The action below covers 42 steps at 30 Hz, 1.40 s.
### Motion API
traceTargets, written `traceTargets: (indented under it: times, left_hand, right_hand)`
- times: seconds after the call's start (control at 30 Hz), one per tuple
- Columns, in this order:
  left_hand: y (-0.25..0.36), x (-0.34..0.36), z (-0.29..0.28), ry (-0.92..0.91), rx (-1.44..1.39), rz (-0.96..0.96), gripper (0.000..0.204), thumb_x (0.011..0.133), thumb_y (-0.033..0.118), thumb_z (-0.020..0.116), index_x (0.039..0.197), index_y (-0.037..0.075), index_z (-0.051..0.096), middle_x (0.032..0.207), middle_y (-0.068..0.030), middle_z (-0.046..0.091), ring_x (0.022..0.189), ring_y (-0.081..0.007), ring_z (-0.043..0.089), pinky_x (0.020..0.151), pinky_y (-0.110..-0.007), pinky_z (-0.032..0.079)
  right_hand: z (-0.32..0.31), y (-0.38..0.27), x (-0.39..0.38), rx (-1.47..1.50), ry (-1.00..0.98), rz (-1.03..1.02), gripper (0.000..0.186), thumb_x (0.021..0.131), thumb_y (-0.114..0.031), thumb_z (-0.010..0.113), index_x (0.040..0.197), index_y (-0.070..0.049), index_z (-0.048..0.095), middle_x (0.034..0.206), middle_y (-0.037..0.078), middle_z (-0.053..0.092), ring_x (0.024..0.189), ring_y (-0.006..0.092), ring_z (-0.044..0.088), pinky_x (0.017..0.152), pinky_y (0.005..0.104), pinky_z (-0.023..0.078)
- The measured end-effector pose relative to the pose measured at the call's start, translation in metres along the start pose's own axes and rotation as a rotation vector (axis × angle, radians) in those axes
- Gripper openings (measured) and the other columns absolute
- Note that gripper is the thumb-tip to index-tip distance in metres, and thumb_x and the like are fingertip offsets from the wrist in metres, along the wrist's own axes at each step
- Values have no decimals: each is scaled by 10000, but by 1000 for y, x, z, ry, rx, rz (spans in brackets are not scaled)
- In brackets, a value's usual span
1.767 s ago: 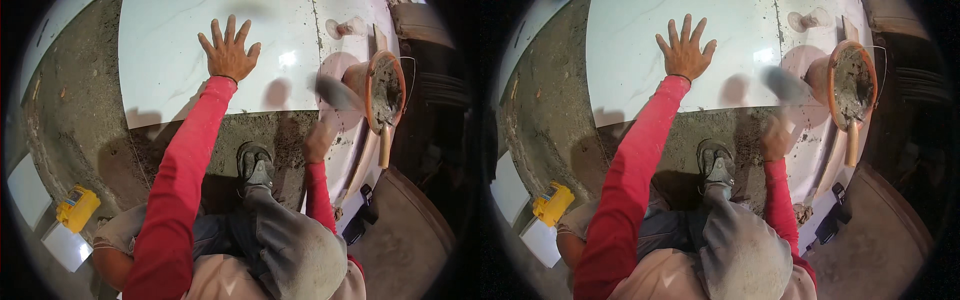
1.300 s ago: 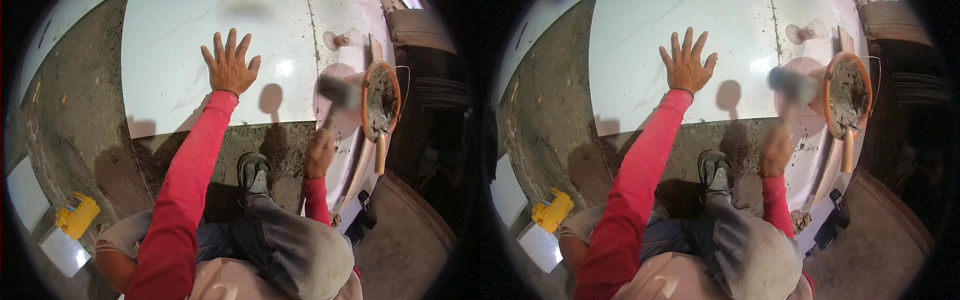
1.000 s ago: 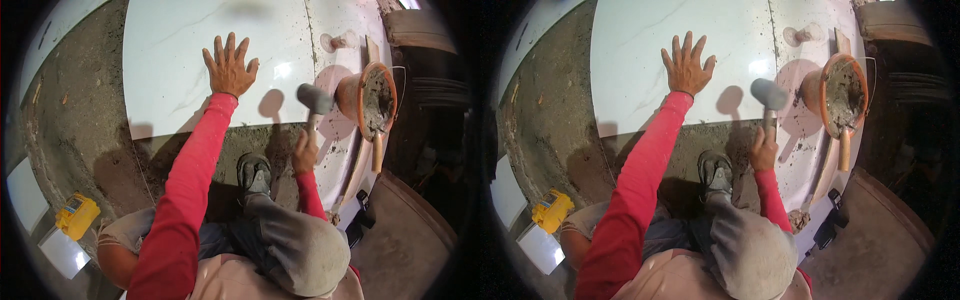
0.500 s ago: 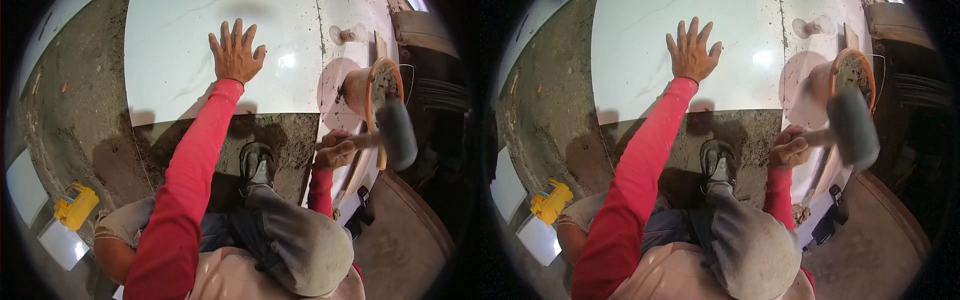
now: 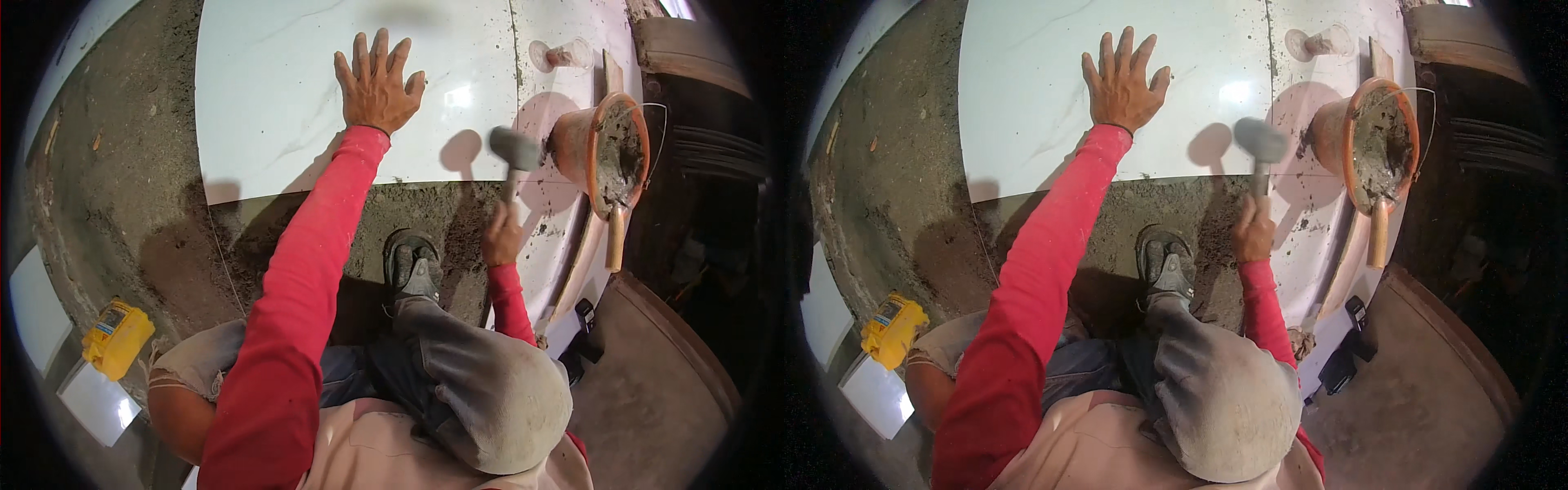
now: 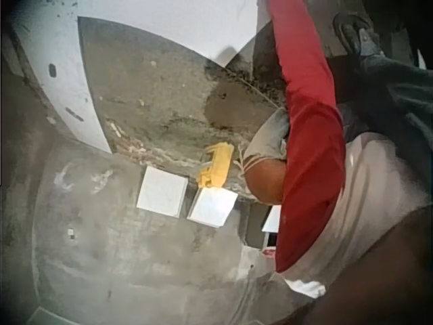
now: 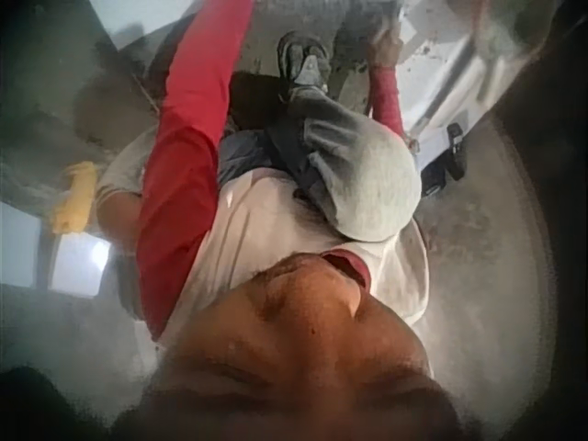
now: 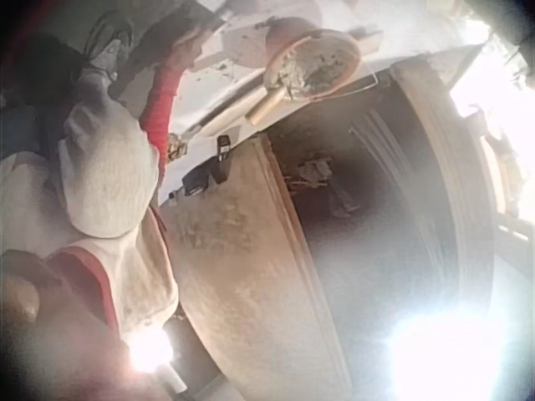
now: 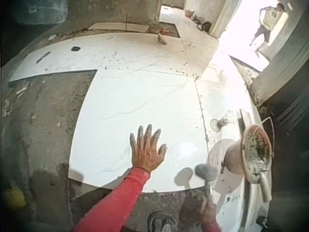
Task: The person positions a large tile onto a layer of mortar on the floor and taps it with a rubber mallet while checking the alignment.
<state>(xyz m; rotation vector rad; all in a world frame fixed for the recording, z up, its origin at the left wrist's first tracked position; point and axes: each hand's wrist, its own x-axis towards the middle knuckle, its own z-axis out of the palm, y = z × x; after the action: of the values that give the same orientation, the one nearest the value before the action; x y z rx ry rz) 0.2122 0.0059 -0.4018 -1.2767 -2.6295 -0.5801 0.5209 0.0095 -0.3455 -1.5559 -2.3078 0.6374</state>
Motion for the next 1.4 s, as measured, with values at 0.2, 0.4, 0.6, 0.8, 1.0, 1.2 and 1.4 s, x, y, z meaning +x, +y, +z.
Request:
traceTargets:
  times: [0.2,0.4,0.6,0.8,1.0,1.2,1.4]
  left_hand:
    - [-21,-3,-4,33,38,-22,574,905,485,529,1425,252,467,1526,-80,376,1422,-359,293,1133,-649,195]
    - [-58,1,-11,-9,-153,182,472,912,404,567,1363,264,546,1479,-48,459,1390,-292,383,1147,-497,298]
    - [-97,1,-25,-64,-197,377,414,961,343,529,1355,216,533,1469,-43,471,1362,-214,432,1152,-447,323]
    - [-110,-17,-30,-5,-75,237,381,955,331,532,1297,168,571,1426,-60,516,1349,-217,447,1152,-458,316]
    - [-97,-6,-31,29,-155,224,380,951,357,535,1270,160,597,1399,-44,539,1336,-205,459,1141,-469,321]
    - [-112,-16,-39,44,-131,185,379,936,353,559,1252,148,604,1380,-41,548,1315,-202,474,1133,-465,325]
    - [-95,-5,-33,65,-171,186,369,944,349,549,1243,140,605,1383,-44,543,1328,-192,456,1130,-461,313]
  right_hand:
    - [-26,-87,12,905,254,-165,480,1023,-499,444,813,-69,492,638,15,471,512,80,410,482,228,356]
    - [-2,-54,-8,79,5,-227,315,1022,-301,478,981,-23,622,815,83,618,674,208,584,593,336,473]
    - [2,-73,1,1041,309,-208,442,1048,-406,405,860,-44,576,646,55,537,486,137,447,461,274,368]
    - [-6,-81,-3,353,123,-190,408,1043,-365,409,852,-48,583,745,67,564,483,135,450,457,275,374]
    - [35,-20,-19,193,31,-566,497,996,-507,434,974,-31,573,952,153,617,829,270,589,814,445,525]
    - [-21,-142,7,971,-56,-141,523,1013,-507,428,824,-40,570,725,59,535,535,132,458,428,254,355]
    - [22,-22,-8,21,132,-760,426,1000,-381,422,942,-2,609,896,161,623,709,267,598,627,320,498]
